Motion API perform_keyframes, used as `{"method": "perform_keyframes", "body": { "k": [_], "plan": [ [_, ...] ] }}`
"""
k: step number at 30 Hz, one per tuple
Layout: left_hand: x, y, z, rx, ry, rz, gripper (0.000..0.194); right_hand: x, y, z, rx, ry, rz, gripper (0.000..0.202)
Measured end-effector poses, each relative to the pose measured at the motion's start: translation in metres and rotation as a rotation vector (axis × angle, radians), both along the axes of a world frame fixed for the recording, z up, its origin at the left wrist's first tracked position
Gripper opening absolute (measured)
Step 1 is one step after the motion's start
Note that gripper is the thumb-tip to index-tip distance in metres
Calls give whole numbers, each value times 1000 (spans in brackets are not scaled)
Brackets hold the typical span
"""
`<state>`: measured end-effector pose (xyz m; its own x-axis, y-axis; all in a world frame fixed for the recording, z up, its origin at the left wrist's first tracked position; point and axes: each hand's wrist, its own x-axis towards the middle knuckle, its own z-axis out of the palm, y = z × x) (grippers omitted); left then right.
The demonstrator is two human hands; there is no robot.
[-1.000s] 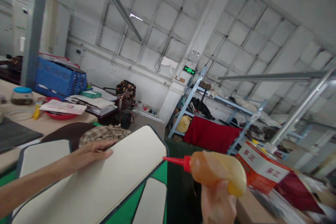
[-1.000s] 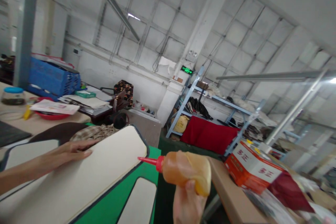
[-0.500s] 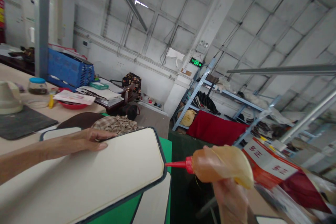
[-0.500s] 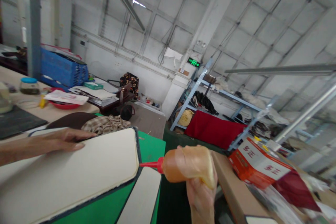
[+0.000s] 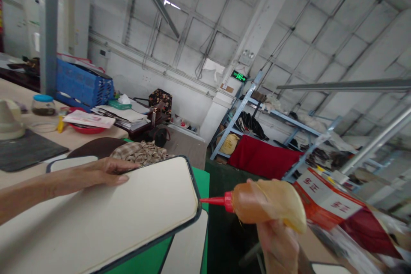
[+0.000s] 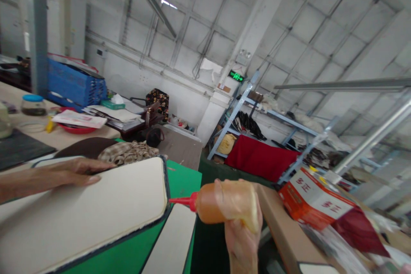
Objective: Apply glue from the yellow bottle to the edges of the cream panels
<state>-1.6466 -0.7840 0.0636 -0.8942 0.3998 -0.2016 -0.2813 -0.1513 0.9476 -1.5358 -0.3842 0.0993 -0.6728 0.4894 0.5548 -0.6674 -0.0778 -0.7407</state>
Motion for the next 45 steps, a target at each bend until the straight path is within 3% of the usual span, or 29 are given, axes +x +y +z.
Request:
{"method": "perform_keyframes", "body": {
  "k": [4, 8, 10, 14, 17, 20, 22, 26, 28, 30, 34, 36, 38, 42, 44, 45],
  "plan": [
    [4, 9, -2, -82, 115, 114, 66, 8, 4, -19, -47, -55, 0, 85],
    [3, 27, 3, -67, 126, 63, 77, 7, -18, -38, -119, -63, 15, 67],
    [0, 41, -1, -64, 116, 36, 74, -2, -41, -38, -190, -1, -32, 71],
    [-5, 66, -19, -31, 52, 54, 62, -30, -75, -34, -194, -19, -45, 58],
    [-3, 74, -24, 42, 52, -12, 55, -46, -76, -36, -245, -40, -95, 58],
    [1, 74, -20, 101, 63, -114, 51, -46, -70, -45, -232, -54, -142, 59],
    [2, 73, -16, 121, 61, -147, 54, -37, -70, -61, -187, -85, -144, 61],
    [-3, 71, -16, 122, 45, -175, 59, -9, -89, -116, -131, -164, -116, 70],
    [-5, 70, -19, 106, 61, -169, 62, -2, -98, -134, -134, -221, -48, 74],
    [-6, 69, -21, 81, 75, -160, 64, -6, -98, -131, -110, -218, -82, 70],
    [0, 69, -20, 70, 82, -224, 61, -36, -76, -79, -103, -122, -215, 60],
    [2, 70, -19, 99, 88, -252, 59, -44, -69, -64, -140, -77, -222, 61],
    [0, 70, -20, 120, 76, -233, 60, -41, -73, -71, -138, -102, -201, 62],
    [-6, 66, -24, 114, 52, -129, 68, -20, -94, -112, -17, -248, 12, 67],
    [-6, 64, -25, 90, 51, -103, 69, -18, -95, -115, -19, -242, 0, 69],
    [-4, 62, -25, 76, 48, -100, 68, -21, -93, -110, -25, -227, -72, 67]
  ]
}}
